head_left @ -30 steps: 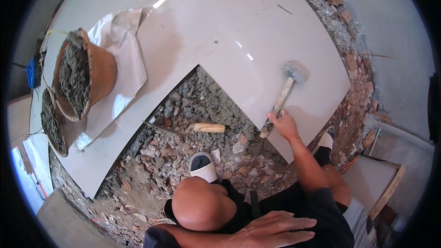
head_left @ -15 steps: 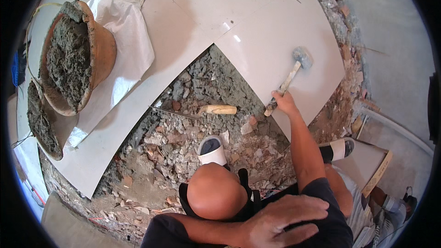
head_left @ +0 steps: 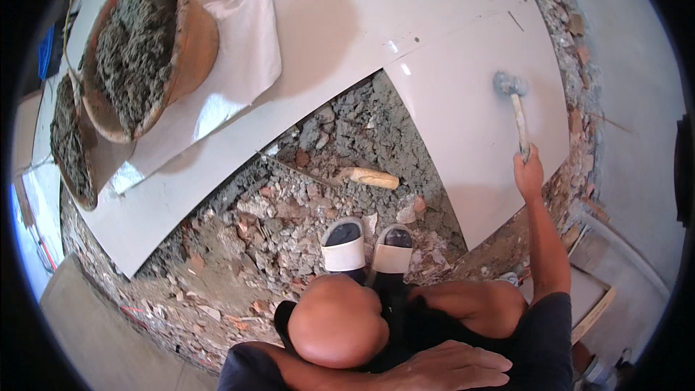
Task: The person unpacks a large ceramic tile from cardboard packaging, places it on a prepared floor area, and uses a rubber mallet to tap it into position. The person then scoops cement from a bucket and spreads it evenly on the floor with a trowel to prepare for the next tile.
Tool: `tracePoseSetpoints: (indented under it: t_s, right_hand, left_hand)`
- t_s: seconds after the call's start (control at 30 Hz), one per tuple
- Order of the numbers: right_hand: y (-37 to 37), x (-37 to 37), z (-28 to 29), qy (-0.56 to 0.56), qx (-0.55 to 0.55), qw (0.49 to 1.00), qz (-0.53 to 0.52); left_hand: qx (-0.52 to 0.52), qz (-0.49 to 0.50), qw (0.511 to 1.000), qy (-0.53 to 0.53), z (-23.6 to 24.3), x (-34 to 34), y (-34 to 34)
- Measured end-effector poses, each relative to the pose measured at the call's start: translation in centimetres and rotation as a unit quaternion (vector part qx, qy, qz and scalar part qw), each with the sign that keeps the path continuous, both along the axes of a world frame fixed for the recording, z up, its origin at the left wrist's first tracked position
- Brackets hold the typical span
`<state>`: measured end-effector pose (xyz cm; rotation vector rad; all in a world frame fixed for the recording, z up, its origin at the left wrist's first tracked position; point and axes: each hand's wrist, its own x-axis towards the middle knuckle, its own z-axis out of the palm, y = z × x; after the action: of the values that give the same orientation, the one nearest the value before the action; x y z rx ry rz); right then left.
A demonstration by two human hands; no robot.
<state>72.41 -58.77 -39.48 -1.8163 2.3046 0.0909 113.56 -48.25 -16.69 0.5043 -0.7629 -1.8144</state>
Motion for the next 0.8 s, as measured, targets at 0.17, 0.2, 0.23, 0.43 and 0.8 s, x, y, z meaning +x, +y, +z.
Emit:
tracePoseSetpoints:
  t_s: [0.17, 0.2, 0.23, 0.43, 0.8]
  right_hand:
    - [-9.1, 8.5, -4.8, -0.067, -0.015, 0.998, -0.008]
    - [-11.1, 10.2, -5.7, -0.059, -0.054, 0.996, 0.032]
    - [-13.2, 11.8, -6.7, -0.052, -0.096, 0.991, 0.072]
    - [-18.5, 16.6, -9.2, -0.042, -0.113, 0.982, 0.146]
    - [-1.0, 24.5, -5.8, -0.234, -0.023, 0.879, 0.414]
  left_hand:
    - [0.006, 0.047, 0.996, -0.081, 0.4, -0.2, 1.2]
    - [0.008, 0.058, 0.993, -0.102, 0.6, -0.2, 1.4]
    - [0.009, 0.069, 0.990, -0.124, 0.7, -0.1, 1.6]
    - [0.015, 0.143, 0.938, -0.314, 1.3, 0.9, 3.5]
    - [0.092, -0.097, 0.512, -0.849, 9.9, 10.4, 6.7]
